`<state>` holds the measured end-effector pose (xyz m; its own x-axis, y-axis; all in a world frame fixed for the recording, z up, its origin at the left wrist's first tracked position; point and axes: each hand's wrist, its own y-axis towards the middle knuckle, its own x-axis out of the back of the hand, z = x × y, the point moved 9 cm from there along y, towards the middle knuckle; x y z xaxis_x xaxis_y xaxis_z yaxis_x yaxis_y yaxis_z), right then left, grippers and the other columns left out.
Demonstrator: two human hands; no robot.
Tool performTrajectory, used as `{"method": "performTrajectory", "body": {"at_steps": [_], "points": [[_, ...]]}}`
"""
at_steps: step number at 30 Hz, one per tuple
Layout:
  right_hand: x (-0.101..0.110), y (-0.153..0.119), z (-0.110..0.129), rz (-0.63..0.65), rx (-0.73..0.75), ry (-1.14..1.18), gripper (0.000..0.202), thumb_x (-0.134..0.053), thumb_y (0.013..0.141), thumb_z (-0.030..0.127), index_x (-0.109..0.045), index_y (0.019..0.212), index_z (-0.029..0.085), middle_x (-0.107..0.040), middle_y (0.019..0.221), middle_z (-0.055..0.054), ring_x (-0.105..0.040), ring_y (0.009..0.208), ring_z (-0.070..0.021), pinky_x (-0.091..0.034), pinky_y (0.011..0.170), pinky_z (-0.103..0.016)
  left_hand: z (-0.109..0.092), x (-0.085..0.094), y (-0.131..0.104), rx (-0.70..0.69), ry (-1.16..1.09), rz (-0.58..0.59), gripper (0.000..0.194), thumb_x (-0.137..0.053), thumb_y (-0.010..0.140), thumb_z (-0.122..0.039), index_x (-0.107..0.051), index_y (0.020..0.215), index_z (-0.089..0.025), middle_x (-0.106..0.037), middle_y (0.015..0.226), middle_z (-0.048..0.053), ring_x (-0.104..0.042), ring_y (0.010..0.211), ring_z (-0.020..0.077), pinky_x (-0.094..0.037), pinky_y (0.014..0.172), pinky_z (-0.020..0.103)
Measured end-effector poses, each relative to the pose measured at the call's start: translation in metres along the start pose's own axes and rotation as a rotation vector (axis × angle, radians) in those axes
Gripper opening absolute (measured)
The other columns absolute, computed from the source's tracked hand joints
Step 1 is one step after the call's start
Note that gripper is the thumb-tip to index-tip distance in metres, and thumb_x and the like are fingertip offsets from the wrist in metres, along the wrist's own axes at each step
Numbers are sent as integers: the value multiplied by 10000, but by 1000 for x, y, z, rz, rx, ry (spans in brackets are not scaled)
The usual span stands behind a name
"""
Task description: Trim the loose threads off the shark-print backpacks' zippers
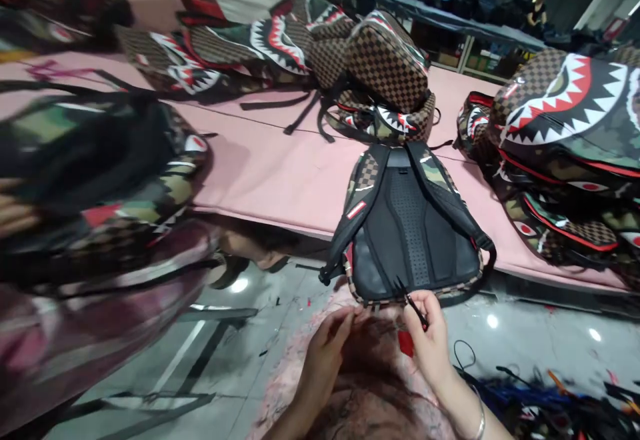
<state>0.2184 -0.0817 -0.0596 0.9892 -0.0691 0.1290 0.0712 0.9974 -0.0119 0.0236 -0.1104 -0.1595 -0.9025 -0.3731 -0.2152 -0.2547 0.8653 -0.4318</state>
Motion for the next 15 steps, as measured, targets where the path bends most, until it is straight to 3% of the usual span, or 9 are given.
{"method": "performTrajectory", "body": {"at_steps": [5,8,10,12,15], "points": [[10,-16,-28,18,-17,-74,198,-493,879,367,-507,941,179,-589,802,-30,-544,705,-138,-437,645,-234,9,-38,5,59,120,137,412,-690,594,-515,-623,780,-154,-646,689,28,-595,661,166,-460,598,252],[13,-24,-39,18,-2,-218,173,-512,864,328,-507,953,180,-602,769,-19,-554,677,-139,-439,627,-232,11,-52,6,76,207,210,413,-635,625,-560,-587,713,-159,-556,576,-21,-454,455,102,-335,427,213],[11,-27,-39,22,38,-333,185,-534,840,288,-507,989,180,-616,762,-14,-566,655,-138,-444,615,-229,7,-53,5,33,270,231,409,-573,672,-577,-547,638,-171,-491,532,-39,-387,419,89,-284,404,214],[6,-27,-33,46,100,-423,198,-534,826,259,-521,1006,176,-633,776,-21,-586,654,-142,-450,607,-227,-3,-48,5,-75,374,215,394,-514,726,-560,-532,610,-184,-471,520,-35,-432,474,115,-331,456,225],[-6,-25,-23,102,164,-514,175,-502,834,240,-560,984,171,-654,817,-46,-616,691,-152,-460,615,-223,-18,-37,4,-239,592,170,327,-454,792,-499,-583,728,-206,-495,514,-34,-500,539,154,-396,550,258]]}}
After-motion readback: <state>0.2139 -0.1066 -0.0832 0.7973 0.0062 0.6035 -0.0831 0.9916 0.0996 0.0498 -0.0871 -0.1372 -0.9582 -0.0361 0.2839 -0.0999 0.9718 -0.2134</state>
